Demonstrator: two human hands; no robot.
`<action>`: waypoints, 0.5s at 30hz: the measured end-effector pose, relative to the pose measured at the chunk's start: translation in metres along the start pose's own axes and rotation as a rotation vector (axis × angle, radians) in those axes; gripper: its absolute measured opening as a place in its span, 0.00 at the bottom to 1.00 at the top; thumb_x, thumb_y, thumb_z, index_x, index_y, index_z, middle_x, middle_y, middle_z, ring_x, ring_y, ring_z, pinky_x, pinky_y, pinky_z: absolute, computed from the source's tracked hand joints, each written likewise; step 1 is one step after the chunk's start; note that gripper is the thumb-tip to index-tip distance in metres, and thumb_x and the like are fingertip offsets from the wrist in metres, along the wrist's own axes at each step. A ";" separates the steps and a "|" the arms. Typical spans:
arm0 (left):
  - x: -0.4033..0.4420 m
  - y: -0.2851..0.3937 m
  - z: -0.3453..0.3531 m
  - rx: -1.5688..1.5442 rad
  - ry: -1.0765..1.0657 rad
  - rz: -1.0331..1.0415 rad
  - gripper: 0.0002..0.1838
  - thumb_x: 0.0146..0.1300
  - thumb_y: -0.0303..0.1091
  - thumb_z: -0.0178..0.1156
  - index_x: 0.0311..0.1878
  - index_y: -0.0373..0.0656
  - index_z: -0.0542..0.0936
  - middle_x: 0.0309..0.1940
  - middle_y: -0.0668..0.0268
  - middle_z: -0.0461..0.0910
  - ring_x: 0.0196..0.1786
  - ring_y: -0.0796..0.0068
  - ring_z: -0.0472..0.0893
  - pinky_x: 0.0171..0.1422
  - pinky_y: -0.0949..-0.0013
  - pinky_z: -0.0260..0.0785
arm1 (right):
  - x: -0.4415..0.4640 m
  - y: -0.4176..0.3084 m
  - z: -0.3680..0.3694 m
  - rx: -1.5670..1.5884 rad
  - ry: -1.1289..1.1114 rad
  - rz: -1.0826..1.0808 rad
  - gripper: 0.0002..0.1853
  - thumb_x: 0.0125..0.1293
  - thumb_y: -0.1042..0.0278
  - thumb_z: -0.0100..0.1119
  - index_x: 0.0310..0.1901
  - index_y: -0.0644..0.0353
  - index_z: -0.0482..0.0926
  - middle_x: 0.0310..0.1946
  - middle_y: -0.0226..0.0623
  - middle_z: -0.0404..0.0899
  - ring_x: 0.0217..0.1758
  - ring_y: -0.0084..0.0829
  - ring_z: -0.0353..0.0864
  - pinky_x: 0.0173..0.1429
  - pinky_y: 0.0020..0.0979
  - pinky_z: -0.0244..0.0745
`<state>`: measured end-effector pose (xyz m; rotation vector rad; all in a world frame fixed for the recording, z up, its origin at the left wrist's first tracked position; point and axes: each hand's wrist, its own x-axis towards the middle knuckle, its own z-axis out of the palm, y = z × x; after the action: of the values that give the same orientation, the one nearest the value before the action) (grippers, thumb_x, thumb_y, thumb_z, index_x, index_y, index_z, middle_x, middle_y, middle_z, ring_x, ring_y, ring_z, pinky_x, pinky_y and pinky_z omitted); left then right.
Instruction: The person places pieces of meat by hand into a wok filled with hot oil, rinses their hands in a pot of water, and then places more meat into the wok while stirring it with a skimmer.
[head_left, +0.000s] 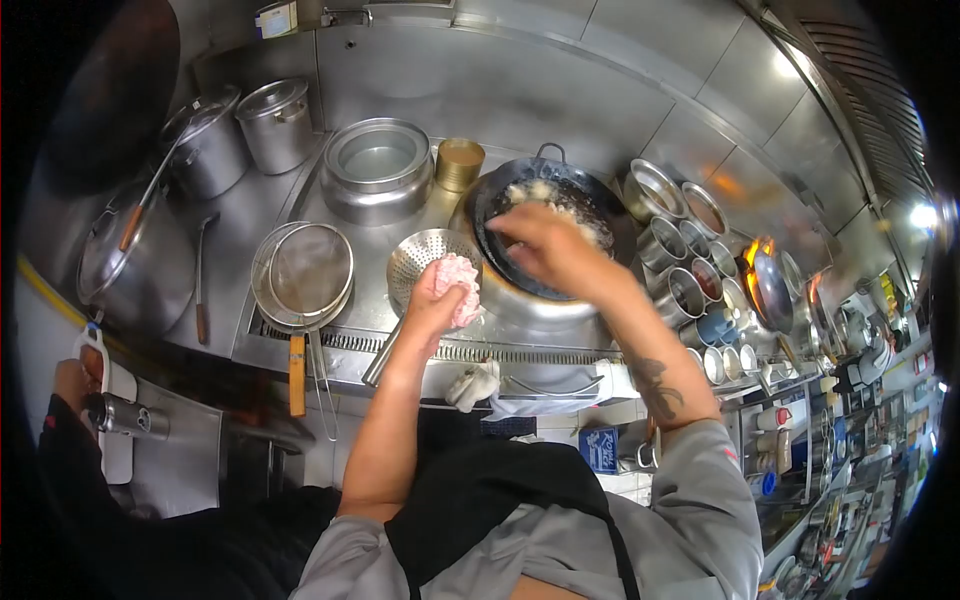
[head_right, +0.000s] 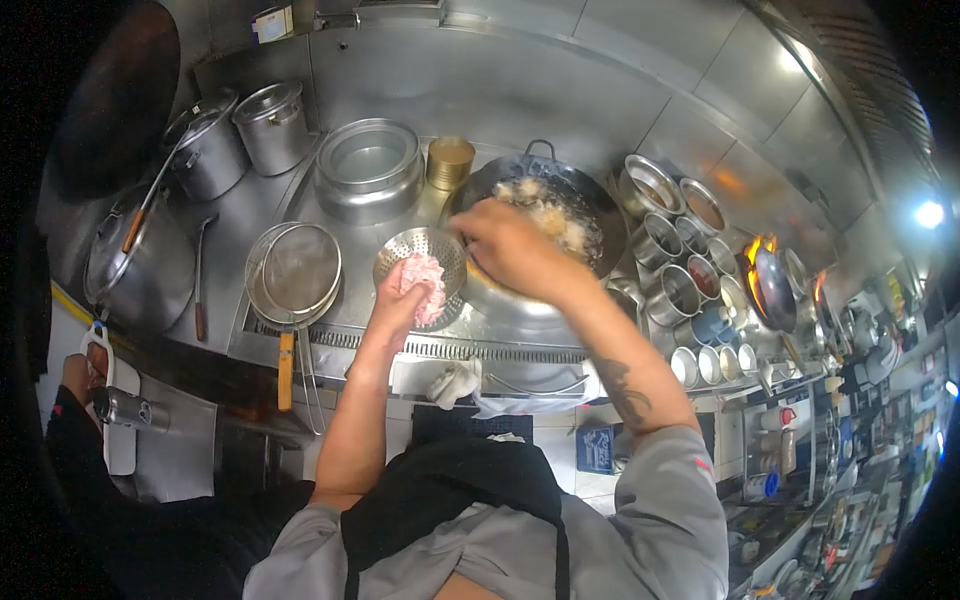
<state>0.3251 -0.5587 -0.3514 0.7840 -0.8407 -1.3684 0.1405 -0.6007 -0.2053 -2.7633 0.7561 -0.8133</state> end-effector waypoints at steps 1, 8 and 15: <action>-0.001 0.002 0.004 0.041 -0.029 0.000 0.20 0.58 0.21 0.55 0.56 0.39 0.70 0.44 0.65 0.78 0.45 0.78 0.79 0.48 0.74 0.73 | 0.006 -0.005 0.017 0.060 -0.052 -0.062 0.19 0.55 0.80 0.60 0.51 0.61 0.77 0.42 0.45 0.75 0.47 0.44 0.76 0.50 0.38 0.72; -0.004 0.004 -0.002 0.102 -0.102 0.062 0.21 0.57 0.19 0.55 0.55 0.37 0.70 0.44 0.66 0.78 0.45 0.79 0.78 0.50 0.75 0.72 | 0.025 -0.010 0.052 0.145 -0.221 -0.023 0.12 0.55 0.80 0.60 0.43 0.66 0.80 0.33 0.42 0.77 0.33 0.37 0.79 0.39 0.33 0.74; -0.015 0.025 -0.002 -0.100 -0.170 0.034 0.20 0.61 0.18 0.49 0.58 0.36 0.68 0.47 0.61 0.78 0.48 0.75 0.79 0.54 0.71 0.73 | 0.013 0.019 0.080 0.993 -0.138 0.581 0.08 0.64 0.78 0.54 0.44 0.69 0.77 0.33 0.35 0.81 0.33 0.21 0.79 0.38 0.24 0.77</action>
<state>0.3385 -0.5423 -0.3314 0.5792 -0.9063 -1.4495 0.1853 -0.6226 -0.2723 -1.5894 0.7732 -0.6131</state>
